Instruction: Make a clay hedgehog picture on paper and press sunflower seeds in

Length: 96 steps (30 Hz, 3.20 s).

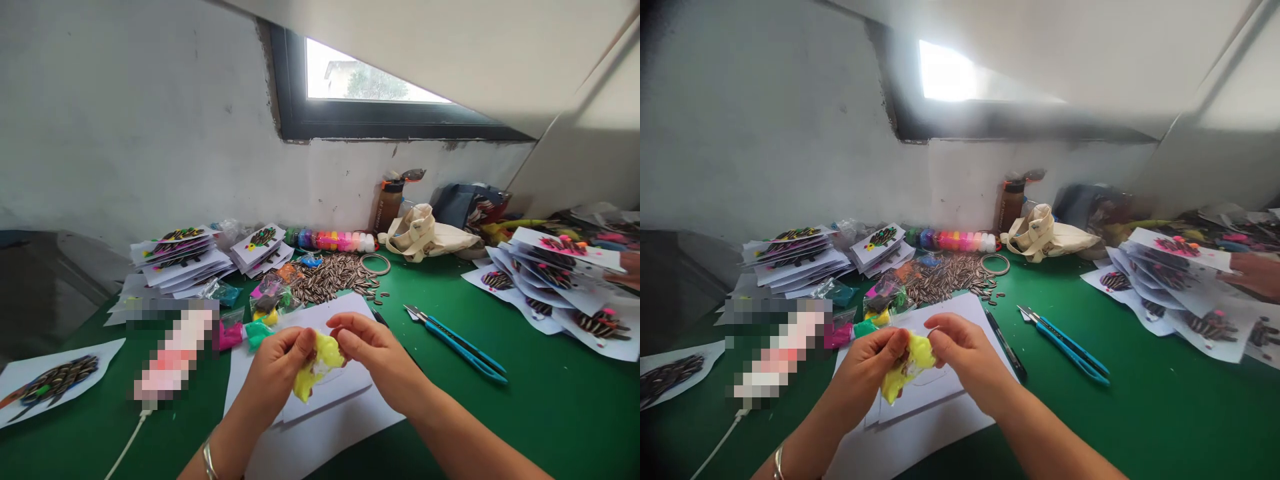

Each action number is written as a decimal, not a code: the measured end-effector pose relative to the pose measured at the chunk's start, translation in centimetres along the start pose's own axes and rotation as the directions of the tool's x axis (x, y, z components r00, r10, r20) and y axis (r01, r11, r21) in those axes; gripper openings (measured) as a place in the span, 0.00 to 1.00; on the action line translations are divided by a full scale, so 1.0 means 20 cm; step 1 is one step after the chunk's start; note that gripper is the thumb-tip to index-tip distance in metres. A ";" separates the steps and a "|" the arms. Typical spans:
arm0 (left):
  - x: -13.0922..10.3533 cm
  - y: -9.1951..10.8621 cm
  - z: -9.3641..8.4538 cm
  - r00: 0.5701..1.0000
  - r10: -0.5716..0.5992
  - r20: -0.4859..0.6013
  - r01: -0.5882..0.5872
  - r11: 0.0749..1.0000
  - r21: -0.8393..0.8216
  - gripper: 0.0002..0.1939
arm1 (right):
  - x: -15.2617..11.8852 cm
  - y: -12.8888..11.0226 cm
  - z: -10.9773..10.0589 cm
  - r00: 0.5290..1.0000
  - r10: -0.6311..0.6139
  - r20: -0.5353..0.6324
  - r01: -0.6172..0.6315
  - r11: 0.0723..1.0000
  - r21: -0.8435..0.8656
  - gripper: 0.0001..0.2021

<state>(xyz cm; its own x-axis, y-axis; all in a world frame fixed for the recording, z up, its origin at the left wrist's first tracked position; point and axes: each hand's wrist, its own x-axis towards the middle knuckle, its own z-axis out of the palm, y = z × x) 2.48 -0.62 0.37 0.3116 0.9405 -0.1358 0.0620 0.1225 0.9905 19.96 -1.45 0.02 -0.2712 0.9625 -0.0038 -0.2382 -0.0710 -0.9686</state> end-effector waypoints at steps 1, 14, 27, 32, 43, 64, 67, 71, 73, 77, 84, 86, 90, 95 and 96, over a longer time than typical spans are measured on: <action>0.00 0.00 0.00 1.000 -0.004 0.024 0.003 1.000 0.012 0.25 | 0.00 0.00 0.00 0.999 0.032 0.004 -0.032 0.999 0.014 0.12; 0.01 -0.02 0.01 0.973 0.202 -0.112 -0.157 0.934 0.320 0.21 | 0.01 -0.02 -0.02 0.990 0.109 -0.087 -0.122 0.979 -0.162 0.13; -0.06 0.04 0.08 0.966 0.251 -0.067 -0.157 0.771 0.618 0.11 | 0.00 -0.01 0.03 0.990 0.045 -0.133 -0.083 0.951 -0.296 0.12; -0.06 0.07 0.09 0.978 0.202 -0.057 -0.139 0.824 0.549 0.13 | 0.00 0.02 0.02 0.983 -0.078 -0.166 -0.015 0.868 -0.496 0.11; -0.08 0.05 0.08 0.944 0.325 -0.052 -0.200 0.693 0.693 0.18 | -0.04 0.02 0.02 0.960 -0.265 -0.095 0.094 0.619 -0.780 0.12; 0.01 -0.01 0.01 0.991 0.049 -0.125 -0.037 0.994 0.100 0.24 | -0.03 0.00 -0.02 0.962 -0.270 -0.040 0.207 0.819 -0.535 0.13; 0.00 0.00 0.02 0.991 0.010 -0.135 -0.003 0.999 0.051 0.20 | -0.02 0.02 -0.02 0.967 -0.246 -0.068 0.167 0.812 -0.559 0.13; -0.03 0.02 0.04 0.961 0.135 -0.242 -0.079 0.971 0.226 0.15 | -0.03 0.05 -0.01 0.977 -0.188 -0.105 0.126 0.896 -0.426 0.12; -0.04 0.02 0.05 0.936 0.223 -0.272 -0.129 0.938 0.323 0.14 | -0.04 0.06 -0.01 0.985 -0.144 -0.092 0.104 0.933 -0.345 0.12; -0.04 0.00 0.05 0.930 0.231 -0.285 -0.120 0.926 0.359 0.15 | -0.06 0.07 0.00 0.988 -0.149 -0.046 0.121 0.917 -0.381 0.11; -0.04 -0.02 0.05 0.938 0.186 -0.293 -0.089 0.944 0.318 0.15 | -0.07 0.10 -0.01 0.971 -0.228 -0.071 0.170 0.870 -0.462 0.09; -0.04 -0.02 0.06 0.939 0.178 -0.294 -0.082 0.947 0.312 0.15 | -0.07 0.11 -0.01 0.968 -0.241 -0.073 0.179 0.861 -0.477 0.09; -0.03 -0.03 0.06 0.947 0.160 -0.279 -0.075 0.953 0.293 0.15 | -0.05 0.11 -0.01 0.976 -0.195 -0.095 0.134 0.887 -0.441 0.11; -0.02 -0.03 0.06 0.957 0.111 -0.269 -0.059 0.979 0.195 0.16 | -0.02 0.09 0.01 0.979 -0.093 -0.181 0.041 0.961 -0.274 0.15; -0.01 -0.03 0.05 0.955 0.112 -0.273 -0.065 0.982 0.178 0.16 | -0.02 0.09 0.02 0.979 -0.073 -0.189 0.025 0.969 -0.245 0.16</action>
<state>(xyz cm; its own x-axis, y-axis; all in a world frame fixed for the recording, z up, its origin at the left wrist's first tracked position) 3.36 -1.25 -0.31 0.0460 0.9989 -0.0130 0.2091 0.0031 0.9779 19.33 -2.03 -1.54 -0.0714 0.9972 0.0199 -0.0088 0.0193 -0.9998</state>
